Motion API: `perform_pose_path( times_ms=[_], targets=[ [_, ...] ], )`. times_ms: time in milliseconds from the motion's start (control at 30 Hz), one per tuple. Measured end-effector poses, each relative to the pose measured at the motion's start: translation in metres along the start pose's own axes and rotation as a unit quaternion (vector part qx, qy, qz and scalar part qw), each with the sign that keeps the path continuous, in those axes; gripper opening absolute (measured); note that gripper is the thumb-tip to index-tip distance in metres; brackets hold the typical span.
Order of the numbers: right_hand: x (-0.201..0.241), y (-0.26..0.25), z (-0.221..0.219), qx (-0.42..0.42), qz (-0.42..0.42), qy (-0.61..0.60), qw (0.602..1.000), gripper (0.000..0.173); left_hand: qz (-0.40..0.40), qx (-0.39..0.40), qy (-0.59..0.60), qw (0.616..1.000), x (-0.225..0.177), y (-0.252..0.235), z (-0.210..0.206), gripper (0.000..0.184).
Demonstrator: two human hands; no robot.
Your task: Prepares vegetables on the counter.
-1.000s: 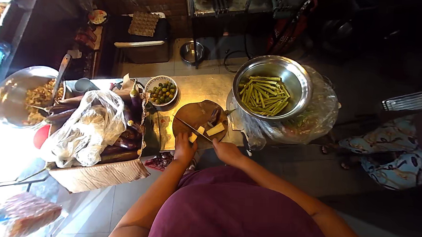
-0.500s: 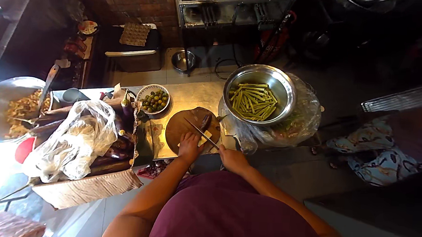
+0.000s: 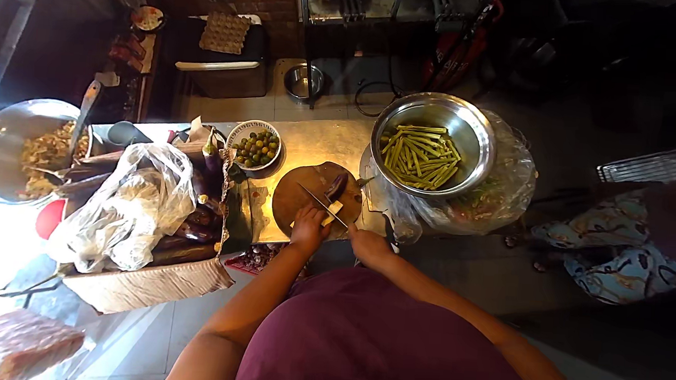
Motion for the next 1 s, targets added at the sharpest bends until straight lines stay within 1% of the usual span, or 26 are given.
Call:
perform_pose_path(
  times_ms=[133,233,367,400,467,533,567,633,733,800,867,933,1000],
  targets=[
    [0.002,-0.006,0.004,-0.022,0.008,-0.005,1.000,0.040,-0.036,-0.006,0.010,0.999,0.008,0.004,0.003,0.039],
    [0.001,-0.005,0.006,-0.019,0.012,-0.012,1.000,0.041,-0.073,-0.002,0.009,0.997,0.012,0.004,0.004,0.038],
    [-0.001,-0.008,0.003,-0.023,0.026,-0.029,0.999,0.043,-0.158,-0.017,-0.026,0.987,0.010,0.009,-0.001,0.034],
    [-0.005,-0.008,0.003,-0.026,0.031,-0.034,0.999,0.044,-0.166,-0.033,-0.034,0.985,0.007,0.009,0.000,0.034],
    [-0.011,-0.006,0.000,-0.026,0.038,-0.043,0.998,0.045,-0.153,-0.074,-0.041,0.985,0.007,0.009,0.005,0.033],
    [-0.019,0.001,0.000,-0.030,0.044,-0.056,0.997,0.046,-0.142,-0.097,-0.052,0.984,0.008,0.007,0.011,0.034],
    [-0.024,0.007,0.000,-0.035,0.048,-0.065,0.996,0.047,-0.146,-0.092,-0.053,0.984,0.009,0.006,0.013,0.036],
    [-0.034,0.019,0.000,-0.065,0.050,-0.094,0.992,0.048,-0.172,-0.057,-0.050,0.982,0.008,0.002,0.016,0.041],
    [-0.050,0.031,0.004,-0.129,0.019,-0.127,0.983,0.048,-0.218,0.011,-0.067,0.974,-0.004,-0.014,0.021,0.048],
    [-0.058,0.034,0.004,-0.146,-0.001,-0.125,0.981,0.048,-0.219,0.063,-0.098,0.969,-0.012,-0.028,0.017,0.054],
    [-0.062,0.034,0.005,-0.151,-0.011,-0.120,0.981,0.048,-0.211,0.108,-0.123,0.964,-0.018,-0.037,0.014,0.054],
    [-0.062,0.035,0.005,-0.155,-0.013,-0.118,0.981,0.048,-0.217,0.115,-0.138,0.959,-0.020,-0.036,0.016,0.050],
    [-0.059,0.036,0.006,-0.148,-0.009,-0.107,0.983,0.048,-0.240,0.079,-0.128,0.959,-0.011,-0.025,0.017,0.044]
  ],
)
Point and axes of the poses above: each hand's wrist, its own y-axis away from the middle knuckle, its own z-axis out of the back of the hand, x = y × z, the point moved 3 cm from there along -y, towards the middle knuckle, and after that the axes turned 6 degrees about y, right-handed, at the moved point
